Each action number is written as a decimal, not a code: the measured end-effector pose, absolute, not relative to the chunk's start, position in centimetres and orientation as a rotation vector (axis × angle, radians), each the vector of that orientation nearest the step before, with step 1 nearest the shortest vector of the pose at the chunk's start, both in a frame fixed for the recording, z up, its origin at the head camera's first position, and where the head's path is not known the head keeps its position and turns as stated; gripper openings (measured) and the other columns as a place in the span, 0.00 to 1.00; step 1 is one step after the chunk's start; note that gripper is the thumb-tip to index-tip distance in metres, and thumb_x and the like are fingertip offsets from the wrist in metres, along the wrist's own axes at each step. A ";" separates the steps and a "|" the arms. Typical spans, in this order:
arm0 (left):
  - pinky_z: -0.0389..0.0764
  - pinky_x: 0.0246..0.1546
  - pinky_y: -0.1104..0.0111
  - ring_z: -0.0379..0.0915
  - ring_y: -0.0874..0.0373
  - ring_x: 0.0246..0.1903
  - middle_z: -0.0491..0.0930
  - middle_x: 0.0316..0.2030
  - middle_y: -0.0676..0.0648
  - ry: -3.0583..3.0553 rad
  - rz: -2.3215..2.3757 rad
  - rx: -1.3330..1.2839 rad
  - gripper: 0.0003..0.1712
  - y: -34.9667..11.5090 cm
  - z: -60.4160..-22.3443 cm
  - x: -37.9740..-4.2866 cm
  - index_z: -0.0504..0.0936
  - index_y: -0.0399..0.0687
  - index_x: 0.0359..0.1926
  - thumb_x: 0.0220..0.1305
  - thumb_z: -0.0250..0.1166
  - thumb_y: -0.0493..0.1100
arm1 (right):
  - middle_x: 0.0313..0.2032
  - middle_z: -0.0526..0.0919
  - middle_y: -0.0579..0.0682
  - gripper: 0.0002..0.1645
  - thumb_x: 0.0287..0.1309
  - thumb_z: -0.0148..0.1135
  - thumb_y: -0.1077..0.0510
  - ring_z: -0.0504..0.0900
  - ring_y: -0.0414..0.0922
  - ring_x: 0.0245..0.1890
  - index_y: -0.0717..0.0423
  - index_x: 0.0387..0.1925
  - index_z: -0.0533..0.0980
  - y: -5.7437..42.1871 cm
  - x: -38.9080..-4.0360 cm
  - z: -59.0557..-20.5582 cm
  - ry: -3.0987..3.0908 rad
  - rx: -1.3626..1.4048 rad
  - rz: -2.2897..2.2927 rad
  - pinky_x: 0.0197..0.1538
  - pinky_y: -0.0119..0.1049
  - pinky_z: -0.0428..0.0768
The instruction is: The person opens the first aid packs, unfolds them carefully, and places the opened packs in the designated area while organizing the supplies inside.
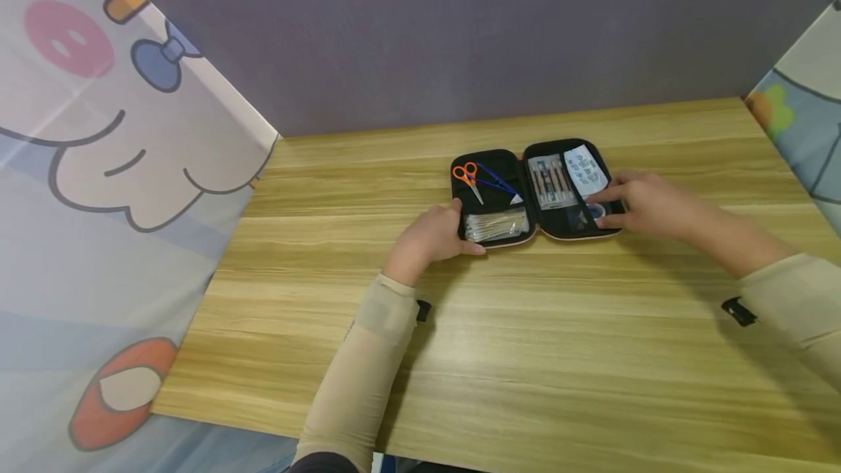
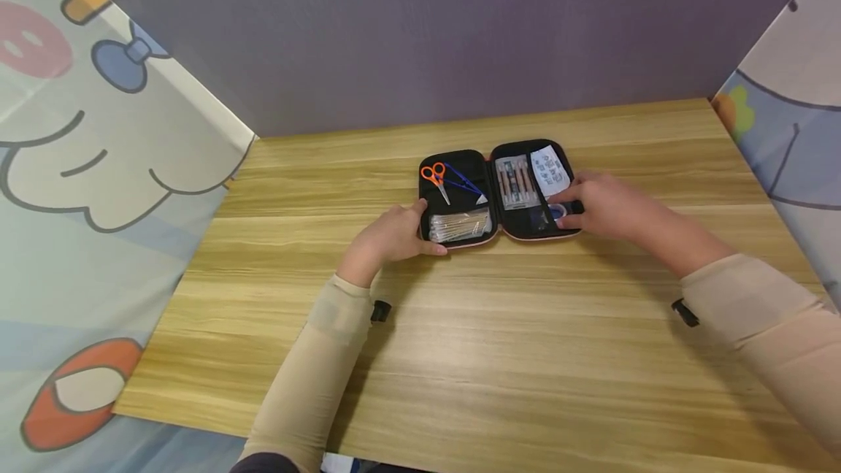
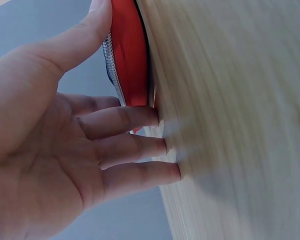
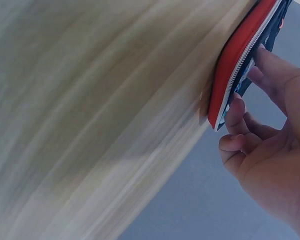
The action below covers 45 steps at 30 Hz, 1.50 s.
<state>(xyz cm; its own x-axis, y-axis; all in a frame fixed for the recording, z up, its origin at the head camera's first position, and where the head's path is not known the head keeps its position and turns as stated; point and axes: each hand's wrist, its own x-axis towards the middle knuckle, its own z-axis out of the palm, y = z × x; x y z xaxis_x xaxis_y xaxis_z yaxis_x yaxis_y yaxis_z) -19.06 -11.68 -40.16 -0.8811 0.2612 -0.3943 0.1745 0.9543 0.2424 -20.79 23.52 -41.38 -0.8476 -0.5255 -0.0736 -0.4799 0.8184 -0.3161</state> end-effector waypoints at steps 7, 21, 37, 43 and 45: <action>0.73 0.76 0.54 0.70 0.43 0.75 0.70 0.76 0.34 2.673 0.291 0.301 0.68 -12.1 -40.0 -18.9 0.51 0.41 0.85 0.60 0.75 0.69 | 0.49 0.86 0.67 0.29 0.60 0.78 0.54 0.81 0.48 0.33 0.64 0.59 0.84 23.4 -20.6 -41.1 2.846 -0.796 -0.429 0.42 0.55 0.83; 0.70 0.78 0.53 0.68 0.44 0.76 0.68 0.78 0.37 2.677 0.316 0.298 0.67 -12.9 -40.0 -18.9 0.50 0.44 0.86 0.61 0.75 0.68 | 0.51 0.89 0.65 0.16 0.59 0.78 0.60 0.81 0.43 0.30 0.61 0.48 0.89 23.4 -20.1 -41.8 2.894 -0.856 -0.504 0.41 0.50 0.83; 0.71 0.78 0.54 0.69 0.44 0.76 0.69 0.78 0.37 2.682 0.282 0.305 0.66 -12.9 -39.9 -19.0 0.51 0.45 0.86 0.60 0.75 0.68 | 0.45 0.92 0.59 0.14 0.62 0.76 0.60 0.90 0.57 0.47 0.59 0.48 0.88 21.9 -19.8 -42.7 2.886 -0.773 -0.689 0.51 0.60 0.84; 0.70 0.78 0.53 0.68 0.43 0.77 0.68 0.78 0.37 2.673 0.289 0.302 0.67 -12.9 -39.9 -19.0 0.50 0.45 0.86 0.61 0.75 0.69 | 0.40 0.90 0.56 0.12 0.61 0.76 0.62 0.88 0.55 0.43 0.62 0.45 0.85 21.7 -19.8 -42.9 2.907 -0.775 -0.649 0.50 0.60 0.84; 0.70 0.78 0.53 0.67 0.43 0.77 0.68 0.78 0.37 2.674 0.291 0.304 0.67 -12.9 -39.9 -19.0 0.50 0.44 0.86 0.61 0.75 0.69 | 0.42 0.90 0.58 0.11 0.62 0.75 0.62 0.88 0.57 0.45 0.62 0.44 0.85 21.9 -19.8 -42.7 2.894 -0.784 -0.633 0.51 0.61 0.84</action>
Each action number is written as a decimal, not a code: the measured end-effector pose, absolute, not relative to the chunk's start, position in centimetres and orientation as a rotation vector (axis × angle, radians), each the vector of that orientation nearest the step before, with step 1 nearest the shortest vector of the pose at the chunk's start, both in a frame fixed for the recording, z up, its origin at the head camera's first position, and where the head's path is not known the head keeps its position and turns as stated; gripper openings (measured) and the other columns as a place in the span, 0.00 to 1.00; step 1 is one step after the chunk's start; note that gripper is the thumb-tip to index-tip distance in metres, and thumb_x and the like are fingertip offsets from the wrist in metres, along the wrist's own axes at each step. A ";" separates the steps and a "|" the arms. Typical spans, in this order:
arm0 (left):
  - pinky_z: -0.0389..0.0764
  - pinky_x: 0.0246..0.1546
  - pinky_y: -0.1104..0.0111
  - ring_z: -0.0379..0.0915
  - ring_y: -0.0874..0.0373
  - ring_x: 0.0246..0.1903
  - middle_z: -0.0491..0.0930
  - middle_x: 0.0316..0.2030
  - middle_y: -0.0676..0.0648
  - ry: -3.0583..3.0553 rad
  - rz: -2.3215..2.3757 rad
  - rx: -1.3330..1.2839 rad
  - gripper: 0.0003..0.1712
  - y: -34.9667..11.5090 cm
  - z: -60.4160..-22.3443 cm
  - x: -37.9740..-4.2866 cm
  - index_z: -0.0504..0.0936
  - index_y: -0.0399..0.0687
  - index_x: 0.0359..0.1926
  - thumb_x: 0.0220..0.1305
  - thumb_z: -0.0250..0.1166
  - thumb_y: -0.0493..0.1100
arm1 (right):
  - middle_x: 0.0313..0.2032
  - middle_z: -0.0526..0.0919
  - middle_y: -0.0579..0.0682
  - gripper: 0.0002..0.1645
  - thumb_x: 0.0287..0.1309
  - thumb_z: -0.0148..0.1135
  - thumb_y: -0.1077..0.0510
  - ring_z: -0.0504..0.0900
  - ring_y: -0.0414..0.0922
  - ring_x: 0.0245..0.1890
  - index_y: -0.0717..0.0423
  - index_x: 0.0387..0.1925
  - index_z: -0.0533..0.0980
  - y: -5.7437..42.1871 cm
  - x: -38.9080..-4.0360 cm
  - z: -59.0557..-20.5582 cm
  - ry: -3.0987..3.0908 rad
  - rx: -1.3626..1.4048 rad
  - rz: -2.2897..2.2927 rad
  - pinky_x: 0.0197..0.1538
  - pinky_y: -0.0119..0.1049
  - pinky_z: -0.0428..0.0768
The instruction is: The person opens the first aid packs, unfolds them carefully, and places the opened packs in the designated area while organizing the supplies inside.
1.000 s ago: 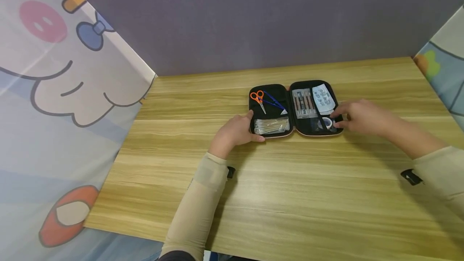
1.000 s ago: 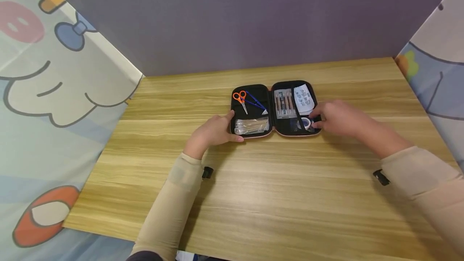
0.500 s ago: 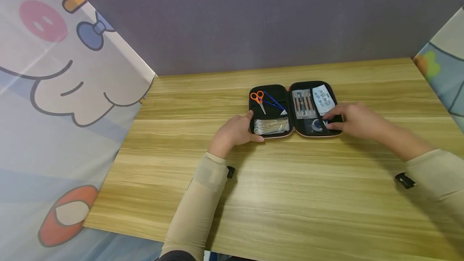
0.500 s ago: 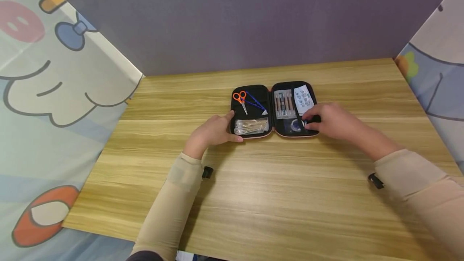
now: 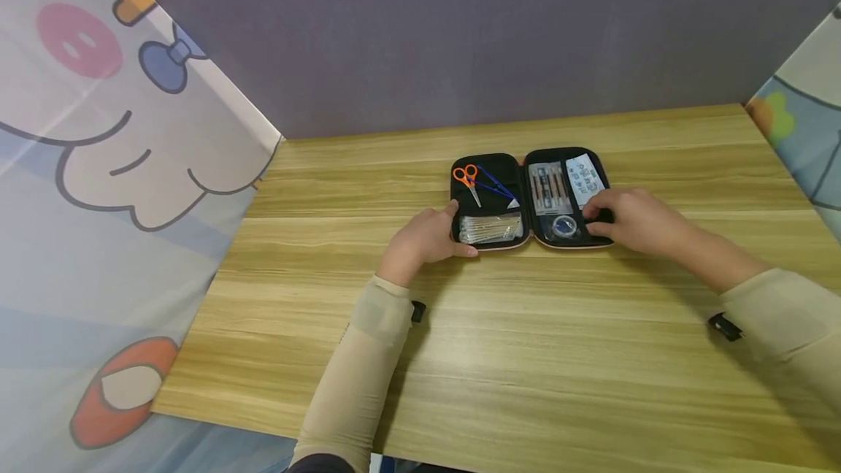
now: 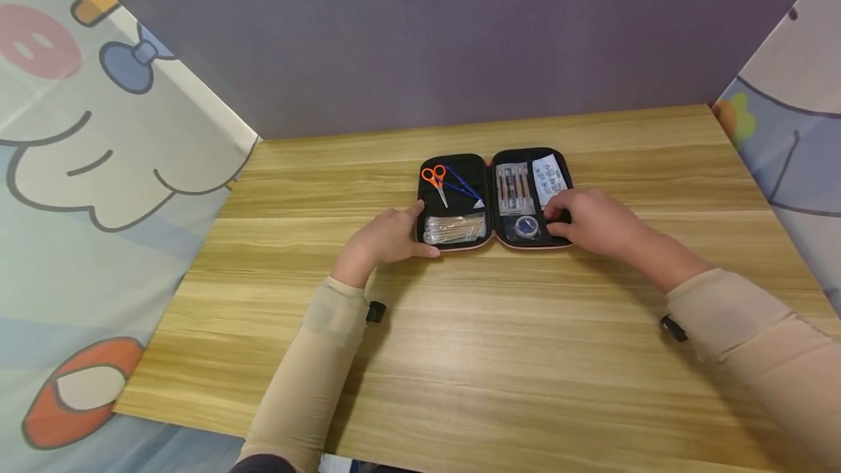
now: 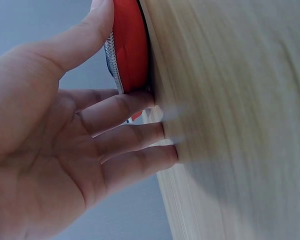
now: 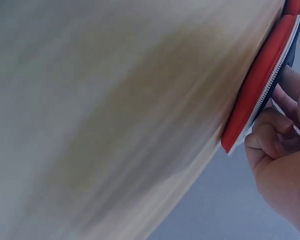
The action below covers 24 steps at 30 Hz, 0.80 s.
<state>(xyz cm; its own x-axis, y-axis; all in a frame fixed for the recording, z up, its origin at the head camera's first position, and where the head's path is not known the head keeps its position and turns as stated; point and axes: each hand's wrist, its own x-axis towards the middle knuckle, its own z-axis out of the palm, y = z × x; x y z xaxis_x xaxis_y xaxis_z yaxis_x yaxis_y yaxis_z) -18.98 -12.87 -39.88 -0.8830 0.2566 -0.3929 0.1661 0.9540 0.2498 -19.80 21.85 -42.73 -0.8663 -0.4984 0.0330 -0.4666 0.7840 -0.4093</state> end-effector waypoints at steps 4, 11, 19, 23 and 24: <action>0.69 0.79 0.52 0.67 0.42 0.77 0.67 0.79 0.37 2.677 0.287 0.311 0.67 -12.8 -39.8 -19.1 0.50 0.44 0.86 0.60 0.75 0.69 | 0.47 0.90 0.61 0.11 0.64 0.73 0.63 0.88 0.61 0.50 0.63 0.46 0.87 22.3 -20.1 -42.1 2.830 -0.849 -0.596 0.54 0.61 0.85; 0.69 0.79 0.51 0.66 0.41 0.78 0.66 0.79 0.37 2.669 0.285 0.301 0.67 -12.8 -39.6 -19.2 0.50 0.45 0.86 0.60 0.75 0.69 | 0.44 0.92 0.55 0.07 0.65 0.73 0.61 0.90 0.54 0.44 0.57 0.43 0.90 21.8 -21.2 -39.2 2.782 -0.903 -0.527 0.47 0.54 0.87; 0.69 0.78 0.50 0.65 0.40 0.78 0.67 0.79 0.36 2.655 0.289 0.280 0.67 -12.8 -39.7 -19.2 0.50 0.46 0.86 0.60 0.75 0.69 | 0.42 0.93 0.52 0.07 0.67 0.72 0.59 0.90 0.49 0.39 0.54 0.44 0.91 18.5 -22.9 -36.1 2.775 -0.940 -0.438 0.48 0.55 0.87; 0.69 0.78 0.51 0.66 0.41 0.77 0.68 0.78 0.36 2.656 0.281 0.285 0.67 -12.8 -39.6 -19.2 0.50 0.45 0.86 0.61 0.75 0.69 | 0.41 0.93 0.50 0.10 0.70 0.70 0.56 0.87 0.45 0.37 0.53 0.47 0.90 16.6 -23.6 -35.4 2.746 -0.951 -0.407 0.46 0.53 0.86; 0.69 0.78 0.51 0.66 0.40 0.77 0.68 0.78 0.35 2.657 0.280 0.289 0.66 -12.8 -39.6 -19.2 0.51 0.45 0.86 0.61 0.75 0.69 | 0.41 0.93 0.50 0.10 0.71 0.69 0.55 0.87 0.44 0.36 0.53 0.48 0.90 16.1 -23.8 -35.3 2.739 -0.945 -0.399 0.46 0.52 0.86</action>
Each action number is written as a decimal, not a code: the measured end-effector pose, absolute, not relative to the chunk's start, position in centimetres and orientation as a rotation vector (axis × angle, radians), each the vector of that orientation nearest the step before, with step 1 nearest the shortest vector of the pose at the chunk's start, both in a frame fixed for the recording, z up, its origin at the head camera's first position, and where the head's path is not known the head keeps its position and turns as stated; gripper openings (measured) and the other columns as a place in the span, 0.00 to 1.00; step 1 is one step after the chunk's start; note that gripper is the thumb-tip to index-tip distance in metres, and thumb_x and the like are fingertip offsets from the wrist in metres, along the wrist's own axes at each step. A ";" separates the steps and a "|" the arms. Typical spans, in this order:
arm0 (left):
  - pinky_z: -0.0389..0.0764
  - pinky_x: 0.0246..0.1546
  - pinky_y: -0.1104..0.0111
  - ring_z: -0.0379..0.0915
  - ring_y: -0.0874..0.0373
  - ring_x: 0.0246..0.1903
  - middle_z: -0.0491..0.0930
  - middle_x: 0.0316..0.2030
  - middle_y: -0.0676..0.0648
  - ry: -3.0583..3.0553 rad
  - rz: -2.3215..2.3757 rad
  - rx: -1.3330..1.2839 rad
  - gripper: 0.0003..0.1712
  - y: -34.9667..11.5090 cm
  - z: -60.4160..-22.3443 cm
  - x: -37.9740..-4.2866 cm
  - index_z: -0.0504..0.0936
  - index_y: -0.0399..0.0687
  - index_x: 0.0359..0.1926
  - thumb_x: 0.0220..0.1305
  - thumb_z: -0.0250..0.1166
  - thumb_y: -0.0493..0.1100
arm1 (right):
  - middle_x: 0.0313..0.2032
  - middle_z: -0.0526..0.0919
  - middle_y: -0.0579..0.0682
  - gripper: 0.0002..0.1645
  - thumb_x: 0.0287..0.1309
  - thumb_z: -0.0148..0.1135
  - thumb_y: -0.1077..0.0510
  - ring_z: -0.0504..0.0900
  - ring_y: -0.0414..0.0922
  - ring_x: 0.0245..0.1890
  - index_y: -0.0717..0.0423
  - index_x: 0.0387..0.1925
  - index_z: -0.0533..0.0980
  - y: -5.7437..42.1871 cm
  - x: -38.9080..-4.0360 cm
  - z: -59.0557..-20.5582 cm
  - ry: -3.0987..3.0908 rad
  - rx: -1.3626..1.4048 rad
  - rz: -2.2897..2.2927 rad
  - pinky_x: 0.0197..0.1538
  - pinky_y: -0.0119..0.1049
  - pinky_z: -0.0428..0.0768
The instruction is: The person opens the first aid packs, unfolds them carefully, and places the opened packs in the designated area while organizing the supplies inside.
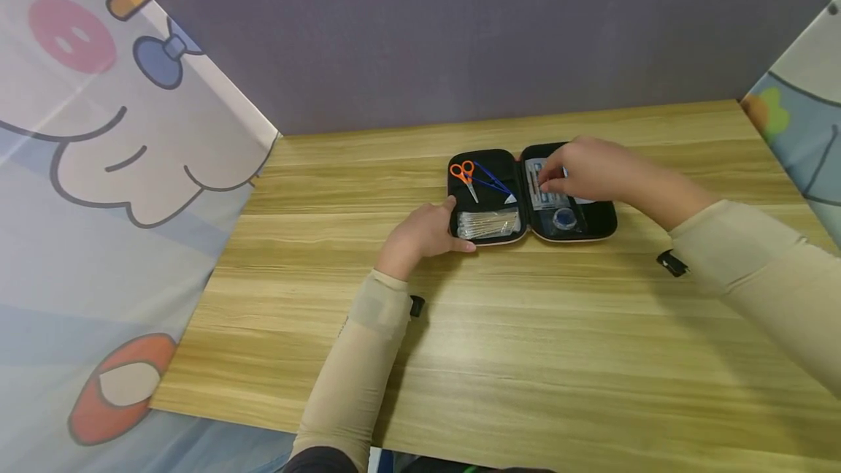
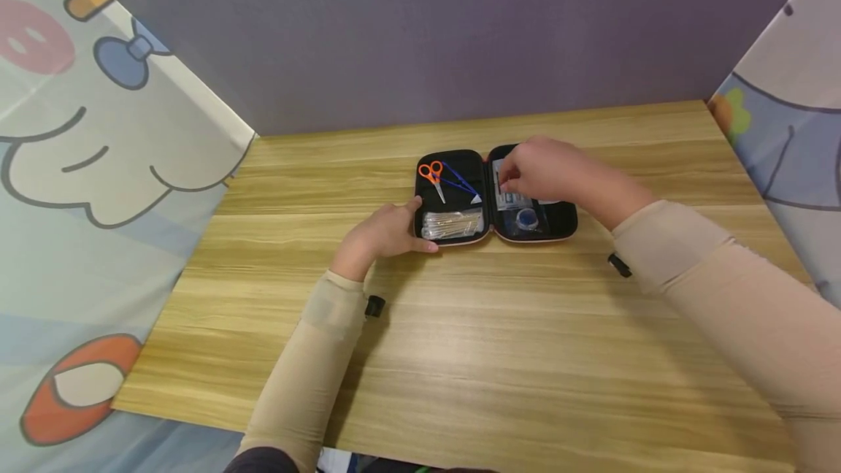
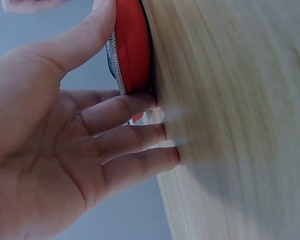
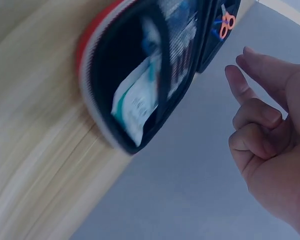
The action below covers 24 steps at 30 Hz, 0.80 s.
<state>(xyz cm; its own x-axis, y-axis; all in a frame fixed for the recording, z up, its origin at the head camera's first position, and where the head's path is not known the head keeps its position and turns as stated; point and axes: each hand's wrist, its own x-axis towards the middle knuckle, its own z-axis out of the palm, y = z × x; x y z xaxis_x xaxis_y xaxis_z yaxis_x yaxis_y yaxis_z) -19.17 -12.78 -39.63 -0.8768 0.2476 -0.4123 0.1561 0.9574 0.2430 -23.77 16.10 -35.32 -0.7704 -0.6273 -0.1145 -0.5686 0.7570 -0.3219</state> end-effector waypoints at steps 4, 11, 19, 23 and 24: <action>0.70 0.78 0.51 0.67 0.40 0.76 0.69 0.77 0.34 2.658 0.284 0.298 0.66 -12.8 -39.6 -19.2 0.51 0.44 0.86 0.61 0.75 0.69 | 0.43 0.92 0.51 0.11 0.72 0.68 0.54 0.86 0.47 0.39 0.53 0.49 0.89 14.1 -24.4 -35.1 2.716 -0.911 -0.378 0.47 0.53 0.85; 0.71 0.77 0.50 0.68 0.39 0.76 0.70 0.76 0.33 2.655 0.283 0.286 0.66 -12.9 -39.5 -19.2 0.51 0.43 0.86 0.61 0.75 0.69 | 0.49 0.91 0.54 0.12 0.72 0.68 0.52 0.87 0.54 0.51 0.53 0.50 0.87 10.9 -25.3 -35.5 2.715 -0.823 -0.371 0.55 0.57 0.84; 0.72 0.76 0.51 0.69 0.40 0.75 0.70 0.76 0.33 2.656 0.273 0.300 0.66 -12.8 -39.6 -19.2 0.51 0.44 0.86 0.61 0.74 0.69 | 0.55 0.88 0.58 0.23 0.72 0.69 0.50 0.86 0.56 0.54 0.55 0.62 0.82 8.8 -26.2 -37.1 2.753 -0.737 -0.346 0.57 0.58 0.84; 0.72 0.76 0.51 0.69 0.40 0.75 0.70 0.76 0.33 2.653 0.269 0.294 0.66 -12.8 -39.5 -19.2 0.51 0.44 0.86 0.61 0.74 0.69 | 0.63 0.84 0.60 0.28 0.72 0.69 0.48 0.85 0.58 0.60 0.53 0.68 0.79 7.8 -26.2 -37.9 2.757 -0.686 -0.300 0.58 0.59 0.85; 0.72 0.76 0.51 0.69 0.40 0.75 0.70 0.76 0.33 2.653 0.269 0.291 0.66 -12.7 -39.5 -19.2 0.51 0.44 0.86 0.61 0.74 0.69 | 0.64 0.83 0.60 0.29 0.72 0.69 0.48 0.85 0.58 0.60 0.52 0.69 0.78 7.6 -26.1 -38.0 2.759 -0.681 -0.287 0.58 0.59 0.85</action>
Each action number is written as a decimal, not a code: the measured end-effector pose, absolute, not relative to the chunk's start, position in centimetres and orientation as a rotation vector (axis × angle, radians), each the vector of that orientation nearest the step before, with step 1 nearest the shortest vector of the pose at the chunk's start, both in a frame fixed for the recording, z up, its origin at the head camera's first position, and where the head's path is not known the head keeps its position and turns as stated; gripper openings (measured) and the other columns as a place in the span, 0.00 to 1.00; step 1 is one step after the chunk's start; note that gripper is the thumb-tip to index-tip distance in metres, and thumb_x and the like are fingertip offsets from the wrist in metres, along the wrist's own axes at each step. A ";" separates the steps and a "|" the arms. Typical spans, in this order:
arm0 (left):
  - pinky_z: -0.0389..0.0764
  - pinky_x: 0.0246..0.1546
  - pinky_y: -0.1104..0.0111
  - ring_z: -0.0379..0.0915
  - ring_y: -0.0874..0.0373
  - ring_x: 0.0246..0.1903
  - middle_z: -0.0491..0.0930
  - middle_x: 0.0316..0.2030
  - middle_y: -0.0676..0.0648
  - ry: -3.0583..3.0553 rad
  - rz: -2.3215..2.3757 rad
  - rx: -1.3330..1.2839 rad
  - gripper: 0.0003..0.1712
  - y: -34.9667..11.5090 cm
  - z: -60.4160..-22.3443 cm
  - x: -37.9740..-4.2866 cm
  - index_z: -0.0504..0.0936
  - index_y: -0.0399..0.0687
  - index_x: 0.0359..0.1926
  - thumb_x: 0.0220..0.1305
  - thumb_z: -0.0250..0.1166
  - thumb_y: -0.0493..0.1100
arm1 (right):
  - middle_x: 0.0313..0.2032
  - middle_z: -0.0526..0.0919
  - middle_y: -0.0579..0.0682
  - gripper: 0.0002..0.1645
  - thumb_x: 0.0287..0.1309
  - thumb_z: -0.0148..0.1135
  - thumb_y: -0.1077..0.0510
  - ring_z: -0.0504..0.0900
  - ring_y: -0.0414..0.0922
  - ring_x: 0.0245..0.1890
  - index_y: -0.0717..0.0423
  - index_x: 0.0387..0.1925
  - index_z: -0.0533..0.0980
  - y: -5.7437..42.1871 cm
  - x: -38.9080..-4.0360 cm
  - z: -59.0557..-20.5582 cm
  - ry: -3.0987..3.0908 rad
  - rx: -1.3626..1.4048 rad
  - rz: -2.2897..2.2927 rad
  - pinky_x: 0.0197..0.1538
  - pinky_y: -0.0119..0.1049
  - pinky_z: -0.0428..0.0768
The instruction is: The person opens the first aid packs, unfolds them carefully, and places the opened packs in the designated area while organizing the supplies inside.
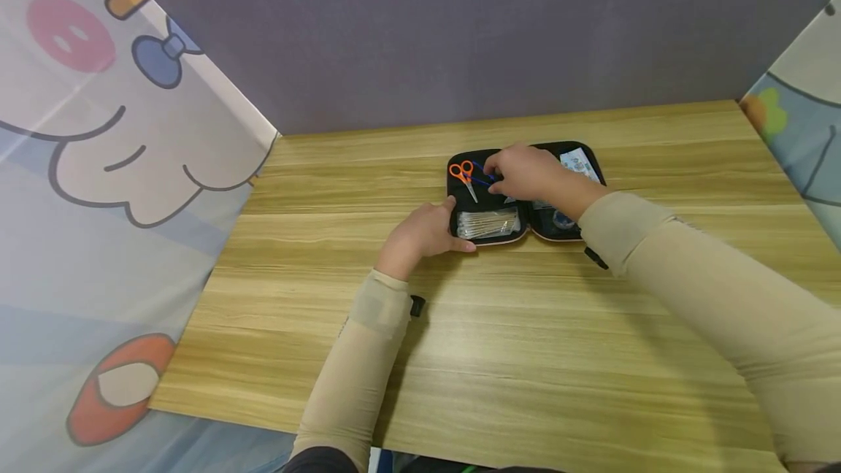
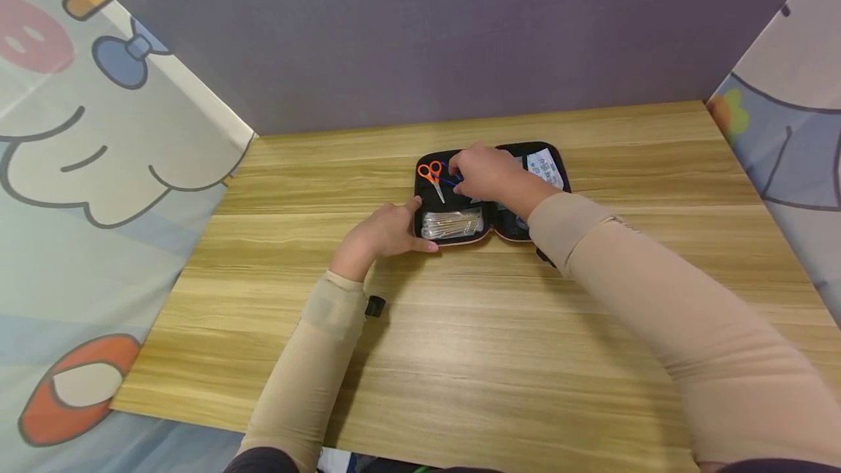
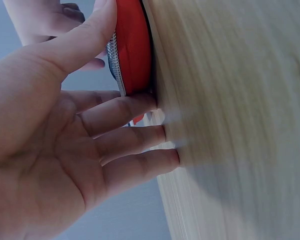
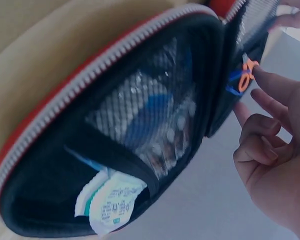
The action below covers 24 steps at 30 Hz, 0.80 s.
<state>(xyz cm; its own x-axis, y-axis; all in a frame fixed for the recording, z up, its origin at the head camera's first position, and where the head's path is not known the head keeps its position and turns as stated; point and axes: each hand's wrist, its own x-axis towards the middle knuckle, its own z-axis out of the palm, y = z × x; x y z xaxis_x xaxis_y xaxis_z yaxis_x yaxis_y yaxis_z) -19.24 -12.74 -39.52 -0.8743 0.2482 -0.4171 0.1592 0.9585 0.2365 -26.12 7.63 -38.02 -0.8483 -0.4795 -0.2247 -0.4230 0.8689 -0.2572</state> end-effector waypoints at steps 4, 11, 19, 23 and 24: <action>0.72 0.76 0.50 0.68 0.40 0.76 0.69 0.77 0.33 2.650 0.269 0.282 0.66 -12.8 -39.5 -19.2 0.51 0.44 0.86 0.61 0.74 0.69 | 0.65 0.80 0.61 0.29 0.72 0.69 0.47 0.85 0.58 0.57 0.52 0.69 0.78 7.0 -25.8 -38.6 2.776 -0.670 -0.223 0.55 0.58 0.86; 0.71 0.77 0.50 0.67 0.39 0.76 0.68 0.77 0.34 2.652 0.268 0.294 0.66 -12.9 -39.6 -19.2 0.51 0.44 0.86 0.61 0.74 0.70 | 0.58 0.85 0.58 0.21 0.72 0.68 0.48 0.85 0.57 0.54 0.53 0.60 0.83 6.7 -25.5 -39.1 2.796 -0.638 -0.199 0.53 0.57 0.87; 0.70 0.77 0.49 0.65 0.39 0.77 0.67 0.78 0.34 2.647 0.286 0.285 0.66 -12.8 -39.6 -19.2 0.50 0.45 0.86 0.61 0.74 0.69 | 0.54 0.87 0.59 0.18 0.73 0.66 0.53 0.87 0.55 0.48 0.54 0.59 0.82 6.9 -25.8 -39.7 2.795 -0.637 -0.210 0.44 0.52 0.87; 0.69 0.78 0.49 0.64 0.39 0.78 0.67 0.78 0.34 2.646 0.286 0.281 0.66 -12.8 -39.5 -19.2 0.50 0.45 0.86 0.61 0.74 0.69 | 0.52 0.88 0.59 0.17 0.73 0.64 0.57 0.86 0.54 0.44 0.53 0.59 0.82 7.1 -25.9 -39.7 2.783 -0.640 -0.209 0.38 0.47 0.84; 0.69 0.78 0.49 0.64 0.39 0.78 0.67 0.78 0.34 2.647 0.287 0.282 0.66 -12.8 -39.6 -19.2 0.50 0.45 0.86 0.61 0.74 0.69 | 0.52 0.88 0.59 0.16 0.73 0.63 0.58 0.86 0.53 0.44 0.53 0.59 0.82 7.1 -25.9 -39.8 2.781 -0.640 -0.213 0.37 0.47 0.84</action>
